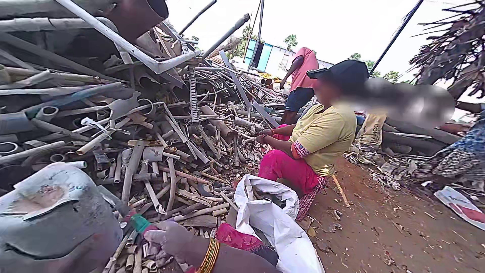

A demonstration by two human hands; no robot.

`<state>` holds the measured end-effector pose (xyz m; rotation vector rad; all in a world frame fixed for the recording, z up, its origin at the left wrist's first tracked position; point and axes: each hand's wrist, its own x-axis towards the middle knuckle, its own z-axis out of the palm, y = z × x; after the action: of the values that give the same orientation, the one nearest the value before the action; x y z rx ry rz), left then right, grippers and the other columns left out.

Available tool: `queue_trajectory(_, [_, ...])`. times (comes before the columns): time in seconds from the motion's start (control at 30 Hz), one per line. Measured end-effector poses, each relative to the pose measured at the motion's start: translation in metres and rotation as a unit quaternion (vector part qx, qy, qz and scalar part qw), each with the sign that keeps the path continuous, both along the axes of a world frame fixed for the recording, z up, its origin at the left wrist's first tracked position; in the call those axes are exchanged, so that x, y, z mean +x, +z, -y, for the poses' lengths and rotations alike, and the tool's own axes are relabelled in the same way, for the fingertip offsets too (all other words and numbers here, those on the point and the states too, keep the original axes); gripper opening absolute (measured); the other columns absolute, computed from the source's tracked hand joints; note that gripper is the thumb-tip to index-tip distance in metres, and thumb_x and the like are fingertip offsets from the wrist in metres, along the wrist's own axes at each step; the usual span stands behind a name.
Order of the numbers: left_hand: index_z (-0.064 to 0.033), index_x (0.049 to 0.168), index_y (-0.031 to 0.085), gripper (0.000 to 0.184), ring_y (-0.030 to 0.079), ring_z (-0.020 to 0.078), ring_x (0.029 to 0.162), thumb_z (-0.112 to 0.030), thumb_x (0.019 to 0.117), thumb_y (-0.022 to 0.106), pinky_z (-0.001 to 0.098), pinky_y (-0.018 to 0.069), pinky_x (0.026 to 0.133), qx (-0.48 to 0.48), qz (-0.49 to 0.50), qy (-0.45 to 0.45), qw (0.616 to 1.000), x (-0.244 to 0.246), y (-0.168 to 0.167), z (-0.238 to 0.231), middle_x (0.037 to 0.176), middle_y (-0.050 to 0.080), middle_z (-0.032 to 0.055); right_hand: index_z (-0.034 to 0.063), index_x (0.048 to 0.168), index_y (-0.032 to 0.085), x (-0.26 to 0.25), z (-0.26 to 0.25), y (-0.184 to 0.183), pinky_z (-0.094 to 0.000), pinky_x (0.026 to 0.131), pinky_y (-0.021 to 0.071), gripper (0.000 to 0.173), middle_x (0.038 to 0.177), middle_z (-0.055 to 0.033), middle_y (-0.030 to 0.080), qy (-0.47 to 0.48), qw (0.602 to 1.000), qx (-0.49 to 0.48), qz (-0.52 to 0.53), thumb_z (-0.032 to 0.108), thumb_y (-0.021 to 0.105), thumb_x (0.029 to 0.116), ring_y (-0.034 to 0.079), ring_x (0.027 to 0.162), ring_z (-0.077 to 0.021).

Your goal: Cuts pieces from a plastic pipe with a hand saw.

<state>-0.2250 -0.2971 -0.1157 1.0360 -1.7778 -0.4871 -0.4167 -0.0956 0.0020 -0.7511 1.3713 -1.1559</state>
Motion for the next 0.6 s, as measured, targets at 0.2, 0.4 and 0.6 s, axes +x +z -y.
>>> queue_trajectory(0.2, [0.013,0.148,0.036,0.132,0.055,0.052,0.128,-0.059,0.0493,0.086,0.0622,0.0453,0.106,-0.04,0.075,-0.015,0.996,-0.013,0.065,-0.054,0.143,0.051,0.0355,0.003,0.101,0.049,-0.028,-0.003,0.024,-0.0307,0.057,0.0579,0.017,0.075,-0.0075,0.061,-0.216,0.966,-0.051,0.133,-0.012,0.048,0.0923,0.063,0.061,-0.0158])
queue_trajectory(0.4, [0.0142,0.138,0.051,0.119,0.063,0.0495,0.119,-0.055,0.0478,0.088,0.0605,0.0499,0.102,-0.188,0.147,-0.051,0.97,-0.029,0.058,-0.077,0.131,0.063,0.0312,0.0006,0.119,0.057,-0.025,0.019,-0.005,-0.0443,0.071,0.0594,0.024,0.094,-0.0156,0.066,-0.338,0.91,-0.055,0.232,0.016,0.04,0.1099,0.068,0.081,-0.0263])
queue_trajectory(0.6, [-0.0109,0.133,0.06,0.079,0.063,0.0276,0.125,-0.061,0.0729,0.068,0.0466,0.0464,0.103,-0.432,0.155,0.006,0.888,-0.032,0.08,-0.085,0.131,0.069,0.0115,0.0064,0.123,0.058,-0.03,0.007,-0.005,-0.0461,0.076,0.0599,0.04,0.103,-0.0145,0.07,-0.286,0.908,-0.123,0.282,0.034,0.031,0.1122,0.071,0.091,-0.0267])
